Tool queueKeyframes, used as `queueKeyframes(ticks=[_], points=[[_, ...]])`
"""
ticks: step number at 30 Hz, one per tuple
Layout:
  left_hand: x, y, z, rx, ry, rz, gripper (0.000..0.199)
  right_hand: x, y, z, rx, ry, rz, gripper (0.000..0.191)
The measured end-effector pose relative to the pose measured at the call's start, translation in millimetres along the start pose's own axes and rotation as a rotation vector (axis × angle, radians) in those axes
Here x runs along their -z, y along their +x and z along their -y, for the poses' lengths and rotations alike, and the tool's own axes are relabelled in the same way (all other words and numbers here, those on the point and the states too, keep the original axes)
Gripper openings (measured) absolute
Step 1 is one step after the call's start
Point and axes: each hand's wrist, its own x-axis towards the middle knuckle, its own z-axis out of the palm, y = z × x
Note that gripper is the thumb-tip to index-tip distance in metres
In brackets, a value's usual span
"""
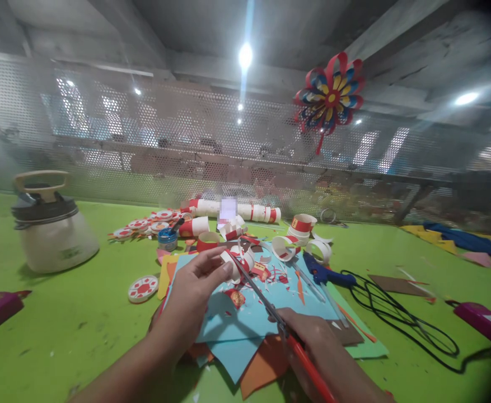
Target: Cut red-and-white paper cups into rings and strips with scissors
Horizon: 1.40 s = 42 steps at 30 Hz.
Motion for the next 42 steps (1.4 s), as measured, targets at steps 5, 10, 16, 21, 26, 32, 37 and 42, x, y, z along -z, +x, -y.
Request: queueKeyframes(ticks=[5,10,16,21,26,32,37,42], points=[[-1.4,1.2,-8.9,0.086,-0.155,0.054,0.048,-5.0,-0.4,-5.4,-0.018,-0.049,-0.022,0.011],[-0.4,4.3,-8.2,0.085,-0.180,0.005,0.039,3.2,4.2,-1.3,-0.009,0.075,0.002,0.018],[0.2,3.2,-4.7,0.064,-0.167,0.026,0.041,10.9,8.1,5.6,-0.002,0.125,0.014,0.022],[-1.7,2.0,-4.6,0.073,-0.176,-0.006,0.040,6.1,7.2,3.9,-0.003,0.114,0.007,0.023],[-4.8,0.8,-7.0,0.089,-0.221,-0.014,0.034,0.5,3.5,-0.1,0.046,0.084,-0.008,0.019],[-5.1,-0.6,-6.3,0.088,-0.228,0.010,0.029,-5.9,-1.1,-5.6,-0.001,0.043,-0.025,0.020],[-5.9,-2.3,-7.9,0.088,-0.230,0.010,0.029,-6.6,-0.9,-6.9,-0.012,0.018,-0.042,0.020],[-5.0,-1.1,-9.9,0.086,-0.214,-0.013,0.031,6.3,4.6,2.8,-0.016,0.129,0.022,0.021]])
